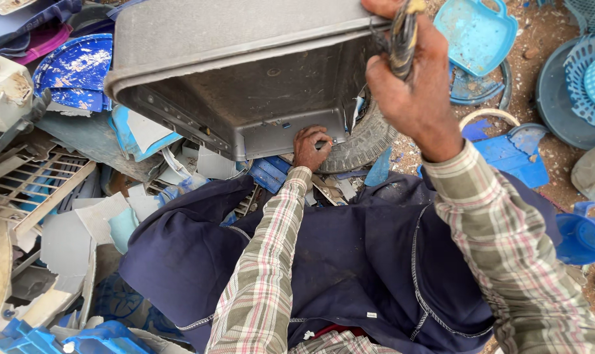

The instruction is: The person sits on the ground and uses a knife to pry and cut a metal bracket off a gray plastic housing. They repeatedly strike and scrape the bracket, then pull it away from the housing.

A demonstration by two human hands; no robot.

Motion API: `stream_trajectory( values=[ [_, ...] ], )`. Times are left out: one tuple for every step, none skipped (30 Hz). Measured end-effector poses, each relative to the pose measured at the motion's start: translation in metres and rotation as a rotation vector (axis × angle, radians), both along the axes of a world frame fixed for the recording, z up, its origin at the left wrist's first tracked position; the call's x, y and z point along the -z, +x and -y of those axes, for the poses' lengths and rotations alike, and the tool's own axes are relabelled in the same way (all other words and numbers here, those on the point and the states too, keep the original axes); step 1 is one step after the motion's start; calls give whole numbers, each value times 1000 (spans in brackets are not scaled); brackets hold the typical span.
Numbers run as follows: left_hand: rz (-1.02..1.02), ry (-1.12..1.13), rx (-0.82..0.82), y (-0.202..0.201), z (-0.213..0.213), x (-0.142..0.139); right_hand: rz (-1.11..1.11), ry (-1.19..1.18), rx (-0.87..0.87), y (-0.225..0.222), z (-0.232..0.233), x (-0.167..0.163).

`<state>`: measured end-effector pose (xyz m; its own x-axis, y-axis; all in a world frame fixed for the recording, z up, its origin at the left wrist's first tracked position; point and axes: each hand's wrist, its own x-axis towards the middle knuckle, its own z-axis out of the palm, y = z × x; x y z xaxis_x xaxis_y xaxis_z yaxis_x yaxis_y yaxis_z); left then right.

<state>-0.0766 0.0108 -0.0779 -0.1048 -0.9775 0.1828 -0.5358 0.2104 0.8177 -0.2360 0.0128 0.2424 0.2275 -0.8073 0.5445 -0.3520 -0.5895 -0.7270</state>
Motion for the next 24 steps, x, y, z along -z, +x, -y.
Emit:
stream_trajectory(
  values=[
    [-15, 1, -14, -1, -1, -1, 3, 14, 9, 1, -1, 1],
    [-30, 2, -28, -2, -2, -1, -1, -5, 16, 3, -1, 2],
    [-25, -3, -42, -4, -2, -1, -2, -12, 21, 3, -1, 3],
    [-18, -8, -55, -6, -3, -1, -4, -20, 26, 4, -1, 3],
    [-12, -11, -68, -8, -4, -1, -6, -11, 26, 5, -2, 4],
    [27, -40, -76, -11, -5, -1, -9, -29, 12, 5, -2, 4],
    [66, -68, -85, -14, -4, -1, -12, -46, -2, 6, -2, 4],
    [105, -97, -95, -16, -5, -1, -15, -89, -30, 6, -2, 5],
    [94, -85, -119, -18, -4, -2, -17, -104, -43, 6, -2, 4],
    [83, -72, -142, -18, -3, -3, -19, -119, -55, 6, -2, 4],
    [71, -58, -166, -18, -3, -3, -20, -104, -54, 6, -2, 4],
    [55, -44, -137, -18, -3, -4, -25, -90, -45, 6, -2, 4],
    [39, -31, -107, -15, -3, -4, -31, -77, -35, 6, -2, 4],
    [23, -17, -76, -13, -3, -5, -40, -61, -18, 5, -1, 4],
    [17, -7, -70, -12, -4, -6, -43, -59, -14, 5, -2, 5],
    [13, 5, -63, -11, -5, -7, -46, -58, -9, 5, -2, 6],
    [7, 14, -58, -11, -5, -8, -47, -74, -18, 5, -2, 7],
    [35, 8, -72, -11, -5, -8, -34, -79, -32, 6, -2, 8],
    [60, 2, -85, -13, -6, -8, -22, -83, -46, 6, -2, 8],
    [82, -1, -99, -15, -7, -7, 1, -67, -66, 6, -3, 10],
    [77, -14, -94, -16, -7, -7, 11, -65, -80, 6, -2, 10],
    [75, -28, -88, -17, -8, -6, 21, -63, -95, 6, -2, 11],
    [76, -40, -82, -17, -9, -5, 19, -73, -101, 6, -2, 11],
    [89, -49, -76, -17, -10, -4, 19, -78, -105, 6, -2, 12]
  ],
)
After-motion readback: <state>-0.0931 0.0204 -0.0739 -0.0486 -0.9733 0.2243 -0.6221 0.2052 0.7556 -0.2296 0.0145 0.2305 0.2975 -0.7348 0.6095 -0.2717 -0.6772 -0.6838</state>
